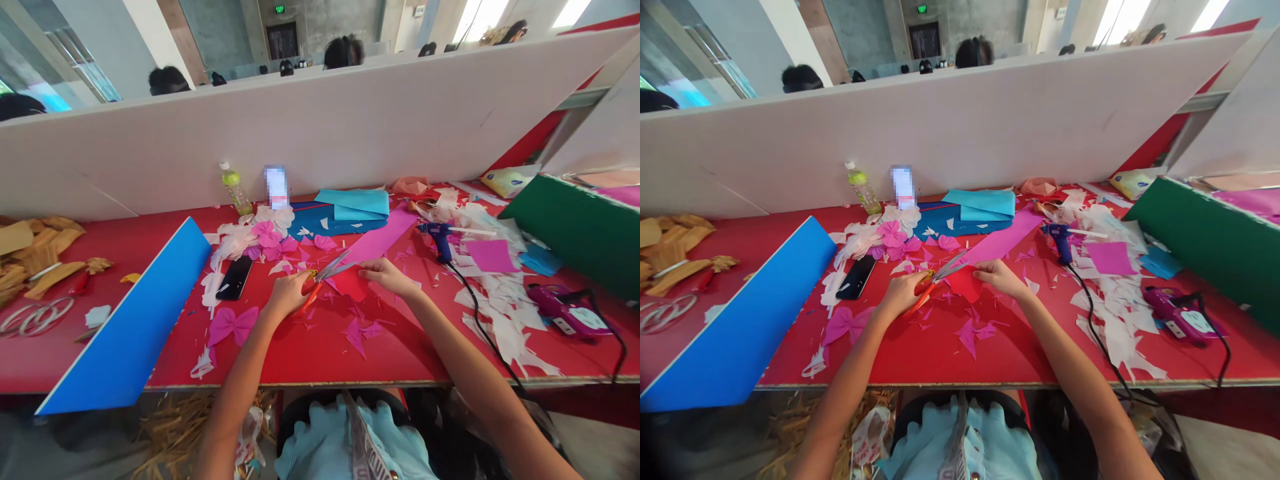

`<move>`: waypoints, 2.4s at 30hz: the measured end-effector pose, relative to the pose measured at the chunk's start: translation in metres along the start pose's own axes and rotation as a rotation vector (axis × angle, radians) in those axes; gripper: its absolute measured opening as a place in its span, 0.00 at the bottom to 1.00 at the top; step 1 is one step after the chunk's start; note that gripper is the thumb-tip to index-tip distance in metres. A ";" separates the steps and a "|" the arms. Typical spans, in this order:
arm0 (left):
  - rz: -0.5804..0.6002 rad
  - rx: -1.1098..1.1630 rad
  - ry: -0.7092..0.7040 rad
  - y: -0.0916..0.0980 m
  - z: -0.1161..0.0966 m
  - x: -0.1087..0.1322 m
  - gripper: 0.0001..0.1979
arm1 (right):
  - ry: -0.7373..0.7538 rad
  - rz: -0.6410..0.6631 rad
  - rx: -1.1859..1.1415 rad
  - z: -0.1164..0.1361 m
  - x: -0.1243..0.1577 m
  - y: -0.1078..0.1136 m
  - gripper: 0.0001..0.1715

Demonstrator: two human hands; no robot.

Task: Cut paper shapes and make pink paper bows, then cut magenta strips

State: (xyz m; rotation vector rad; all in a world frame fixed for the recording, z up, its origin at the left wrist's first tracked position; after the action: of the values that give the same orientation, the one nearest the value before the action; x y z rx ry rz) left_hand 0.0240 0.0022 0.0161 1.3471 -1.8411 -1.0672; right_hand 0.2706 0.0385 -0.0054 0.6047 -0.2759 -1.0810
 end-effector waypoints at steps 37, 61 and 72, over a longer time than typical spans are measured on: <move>0.041 -0.028 0.000 0.006 -0.002 0.003 0.19 | 0.043 0.003 0.064 -0.002 -0.001 -0.001 0.16; 0.053 -0.031 -0.080 0.004 0.002 0.002 0.11 | 0.044 0.020 0.116 -0.005 -0.002 0.000 0.15; 0.037 -0.048 -0.111 0.000 0.011 -0.002 0.13 | 0.049 0.045 0.104 -0.008 -0.003 0.000 0.18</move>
State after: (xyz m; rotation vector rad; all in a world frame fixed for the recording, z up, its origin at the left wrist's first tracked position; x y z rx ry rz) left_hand 0.0157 0.0063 0.0108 1.2441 -1.9000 -1.1800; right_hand 0.2731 0.0432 -0.0114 0.7139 -0.3032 -1.0115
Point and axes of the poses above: each hand's wrist, its own x-axis away from the middle knuckle, its own y-axis out of the back of the hand, z = x × y, the point moved 2 cm from there along -x, towards the middle knuckle, and after that the axes turned 15 degrees about x, right-handed, at the moved point
